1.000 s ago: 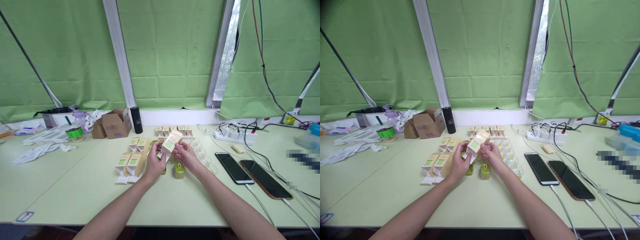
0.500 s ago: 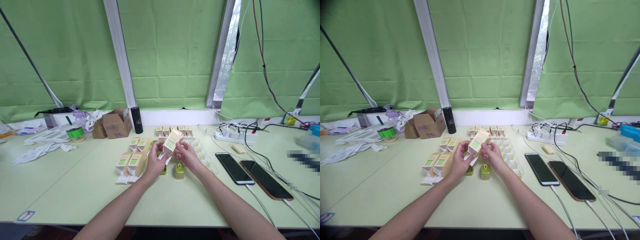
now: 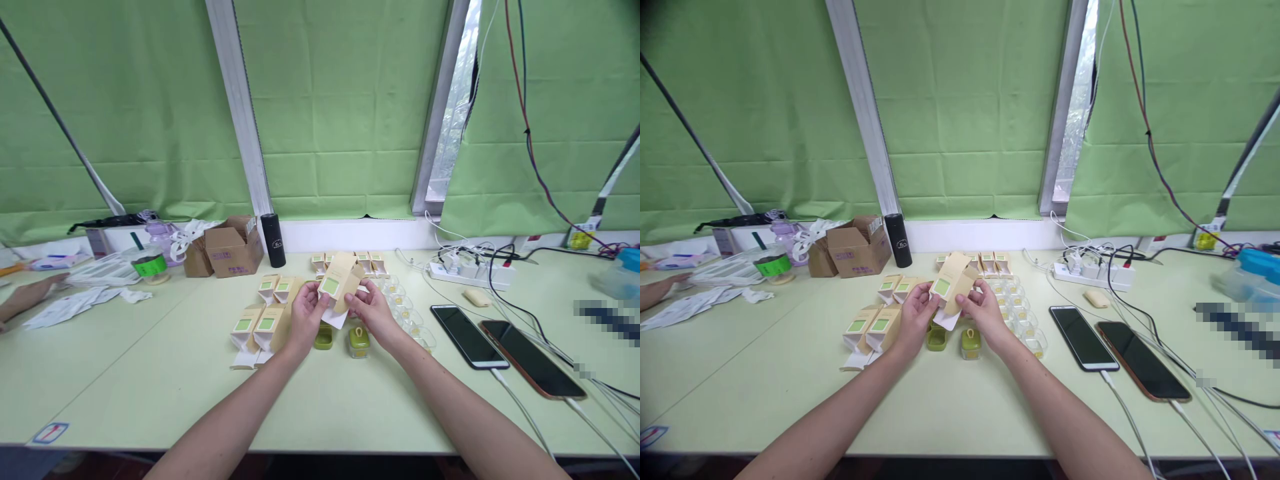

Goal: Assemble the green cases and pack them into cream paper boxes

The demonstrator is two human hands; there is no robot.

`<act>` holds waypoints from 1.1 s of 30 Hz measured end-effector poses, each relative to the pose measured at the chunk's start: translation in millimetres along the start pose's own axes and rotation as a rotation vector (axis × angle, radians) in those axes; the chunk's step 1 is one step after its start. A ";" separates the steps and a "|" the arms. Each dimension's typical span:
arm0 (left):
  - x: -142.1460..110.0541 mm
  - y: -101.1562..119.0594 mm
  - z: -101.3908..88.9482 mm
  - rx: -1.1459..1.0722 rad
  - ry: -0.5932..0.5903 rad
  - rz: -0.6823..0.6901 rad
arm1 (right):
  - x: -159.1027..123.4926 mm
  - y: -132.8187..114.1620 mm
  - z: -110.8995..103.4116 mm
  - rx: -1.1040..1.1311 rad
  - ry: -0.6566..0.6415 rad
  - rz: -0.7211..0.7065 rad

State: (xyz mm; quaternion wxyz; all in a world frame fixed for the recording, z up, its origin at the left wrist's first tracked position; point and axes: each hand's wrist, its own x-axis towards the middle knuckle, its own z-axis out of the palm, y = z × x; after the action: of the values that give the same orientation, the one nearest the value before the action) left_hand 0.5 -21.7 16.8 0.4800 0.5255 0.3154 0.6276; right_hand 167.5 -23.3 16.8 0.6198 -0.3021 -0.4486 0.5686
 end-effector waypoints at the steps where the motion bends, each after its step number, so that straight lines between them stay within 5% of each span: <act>1: -0.1 1.3 0.4 -0.032 0.005 -0.022 | -0.1 0.2 -0.4 -0.006 0.002 0.007; 18: 1.0 5.4 -0.5 -0.316 0.003 -0.225 | 5.6 5.3 -6.6 -0.141 0.124 0.005; 33: -1.0 11.3 3.9 -0.183 0.011 -0.124 | 4.8 11.3 -4.0 -0.088 0.079 -0.106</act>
State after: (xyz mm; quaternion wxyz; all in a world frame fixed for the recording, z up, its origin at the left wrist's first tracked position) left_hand 1.2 -26.9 27.7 0.5624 0.4555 0.2913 0.6256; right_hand 165.9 -16.1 6.2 0.6524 -0.3272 -0.4639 0.5021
